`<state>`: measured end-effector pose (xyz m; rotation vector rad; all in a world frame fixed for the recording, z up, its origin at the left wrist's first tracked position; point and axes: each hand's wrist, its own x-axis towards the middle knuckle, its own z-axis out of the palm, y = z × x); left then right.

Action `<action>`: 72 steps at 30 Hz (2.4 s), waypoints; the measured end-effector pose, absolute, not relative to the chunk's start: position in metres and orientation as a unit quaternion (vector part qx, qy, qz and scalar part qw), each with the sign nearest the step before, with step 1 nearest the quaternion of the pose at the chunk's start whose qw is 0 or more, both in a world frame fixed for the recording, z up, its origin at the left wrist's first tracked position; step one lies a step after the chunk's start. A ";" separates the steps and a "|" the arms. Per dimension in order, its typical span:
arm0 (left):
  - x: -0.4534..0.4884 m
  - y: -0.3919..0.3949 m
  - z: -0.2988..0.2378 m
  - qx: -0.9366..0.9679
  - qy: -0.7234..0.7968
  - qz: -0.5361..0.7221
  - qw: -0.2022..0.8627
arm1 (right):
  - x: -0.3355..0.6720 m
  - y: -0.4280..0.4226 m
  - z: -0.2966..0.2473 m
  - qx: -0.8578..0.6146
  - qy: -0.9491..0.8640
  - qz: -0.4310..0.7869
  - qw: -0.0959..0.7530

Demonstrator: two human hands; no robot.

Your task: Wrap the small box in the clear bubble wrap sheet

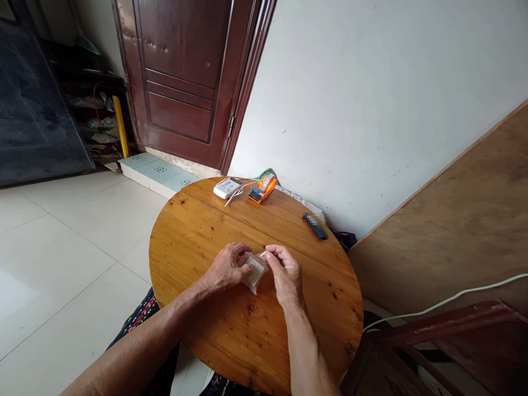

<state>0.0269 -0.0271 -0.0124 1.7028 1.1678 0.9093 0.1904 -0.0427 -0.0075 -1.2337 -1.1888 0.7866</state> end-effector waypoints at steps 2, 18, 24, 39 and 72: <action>0.026 -0.030 -0.008 0.682 0.459 0.374 0.430 | 0.192 -0.043 -0.005 -0.522 -0.486 0.346 0.609; 0.024 -0.025 -0.011 0.584 0.405 0.401 0.578 | 0.199 -0.041 0.006 -0.436 -0.361 0.415 0.712; 0.021 -0.026 -0.005 0.565 0.344 0.387 0.642 | 0.208 -0.037 0.007 -0.423 -0.347 0.363 0.754; 0.026 -0.025 -0.010 0.597 0.417 0.322 0.605 | 0.232 -0.048 0.012 -0.644 -0.423 0.007 0.637; 0.035 -0.031 -0.021 0.724 0.432 0.377 0.383 | 0.201 -0.043 -0.004 -0.672 -0.595 0.144 0.416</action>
